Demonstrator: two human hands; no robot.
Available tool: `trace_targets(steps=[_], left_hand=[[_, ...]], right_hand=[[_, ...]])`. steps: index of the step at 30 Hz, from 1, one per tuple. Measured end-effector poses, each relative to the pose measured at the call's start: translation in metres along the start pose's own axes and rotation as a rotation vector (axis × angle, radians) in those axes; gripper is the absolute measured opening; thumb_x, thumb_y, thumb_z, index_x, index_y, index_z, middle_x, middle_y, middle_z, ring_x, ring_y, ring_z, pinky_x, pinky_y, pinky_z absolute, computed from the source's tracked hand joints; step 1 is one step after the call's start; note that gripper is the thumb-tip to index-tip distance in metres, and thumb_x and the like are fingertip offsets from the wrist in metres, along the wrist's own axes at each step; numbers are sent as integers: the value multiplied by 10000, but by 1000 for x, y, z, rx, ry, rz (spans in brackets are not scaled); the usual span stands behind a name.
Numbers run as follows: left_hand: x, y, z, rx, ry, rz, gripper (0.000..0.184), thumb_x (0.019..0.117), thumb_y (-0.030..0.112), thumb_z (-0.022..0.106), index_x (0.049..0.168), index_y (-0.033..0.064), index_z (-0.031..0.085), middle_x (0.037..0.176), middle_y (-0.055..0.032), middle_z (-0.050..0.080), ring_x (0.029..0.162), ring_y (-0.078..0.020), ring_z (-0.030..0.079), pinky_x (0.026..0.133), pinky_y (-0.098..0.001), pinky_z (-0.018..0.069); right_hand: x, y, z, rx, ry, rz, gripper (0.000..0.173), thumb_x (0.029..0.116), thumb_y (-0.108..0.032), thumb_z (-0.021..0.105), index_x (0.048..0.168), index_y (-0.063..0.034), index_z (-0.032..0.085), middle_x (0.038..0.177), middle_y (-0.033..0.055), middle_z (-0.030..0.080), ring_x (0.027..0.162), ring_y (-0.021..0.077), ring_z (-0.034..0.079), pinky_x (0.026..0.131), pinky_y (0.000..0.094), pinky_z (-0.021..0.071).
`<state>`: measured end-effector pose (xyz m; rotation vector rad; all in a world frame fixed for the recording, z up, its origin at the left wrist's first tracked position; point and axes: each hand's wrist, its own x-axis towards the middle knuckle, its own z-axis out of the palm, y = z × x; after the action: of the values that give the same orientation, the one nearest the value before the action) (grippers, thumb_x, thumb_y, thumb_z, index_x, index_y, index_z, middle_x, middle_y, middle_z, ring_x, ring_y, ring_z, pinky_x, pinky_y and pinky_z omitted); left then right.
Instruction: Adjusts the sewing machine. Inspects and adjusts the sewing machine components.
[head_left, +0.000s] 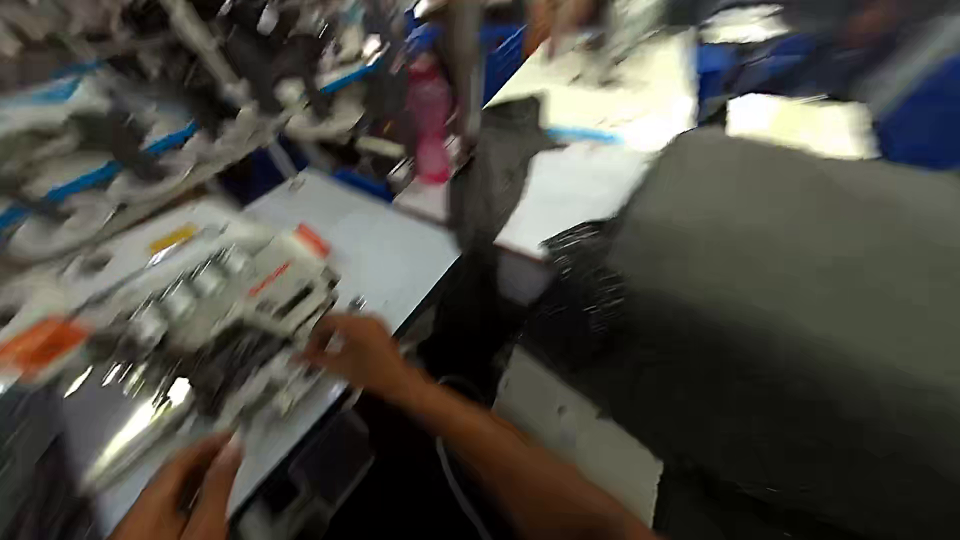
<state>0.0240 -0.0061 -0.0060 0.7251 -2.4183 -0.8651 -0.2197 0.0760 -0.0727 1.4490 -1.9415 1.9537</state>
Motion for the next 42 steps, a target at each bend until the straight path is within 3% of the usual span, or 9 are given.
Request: trace_targets(steps=[3,5,12,15,17,25,30,34,42], left_hand=[[13,2,18,51,147,31,292,1008,284,614,1119,36,721,858,-1,693,651,-20,605,574,-207,535],[21,5,22,48,141,43,282,1006,309,627,1151,89,727,855,45,688,645,-3,599,571,-183,526],[53,10,37,9,39,62,354,983,300,691,1283,113,709,684,79,541,522,-19,447,461,-171,370],[67,10,48,18,-17,73,355,990,286,684,1293,102,708,614,78,489,463,-29,396,418,-193,330],[70,11,52,3,-37,56,294,987,243,698,1251,118,731,636,69,545,449,-35,370,409,-206,304],[51,1,61,-143,63,42,227,969,140,714,1179,67,763,685,48,629,463,-6,416,404,-173,344],[38,1,66,-206,160,31,243,950,95,734,1179,14,746,804,26,715,494,19,422,431,-153,350],[36,-2,67,-181,198,58,166,992,83,677,1110,11,768,794,15,704,561,27,509,493,-132,424],[42,-7,58,-116,258,48,131,1027,112,633,1038,14,720,736,54,644,550,42,503,480,-118,409]], right_hand=[[-3,6,5,-63,-2,-48,240,876,-260,834,881,-40,738,808,51,735,742,161,714,691,414,615],[-3,7,8,-95,25,-70,281,868,-290,842,834,-39,721,766,67,705,683,173,676,621,401,578],[-8,7,16,-177,39,-115,293,866,-304,851,821,-56,702,758,60,698,673,160,672,580,356,546],[-7,4,15,-222,19,-159,206,865,-210,841,836,-58,705,764,66,698,668,167,674,556,343,530],[-7,2,14,-264,-7,-194,122,860,-133,800,850,-58,705,755,75,681,647,190,659,520,352,491],[-8,-3,13,-390,-83,-372,149,954,-150,705,848,-45,693,697,102,641,552,225,598,456,351,397],[-9,-7,17,-425,-102,-453,148,986,-92,646,851,-38,674,730,123,672,572,254,625,462,357,415],[-12,-6,21,-436,-100,-468,201,1014,-124,621,841,-33,667,712,126,657,562,253,615,465,356,405],[-8,-9,26,-448,-129,-491,210,1017,-146,641,844,-30,663,709,124,642,562,258,610,459,356,397]])
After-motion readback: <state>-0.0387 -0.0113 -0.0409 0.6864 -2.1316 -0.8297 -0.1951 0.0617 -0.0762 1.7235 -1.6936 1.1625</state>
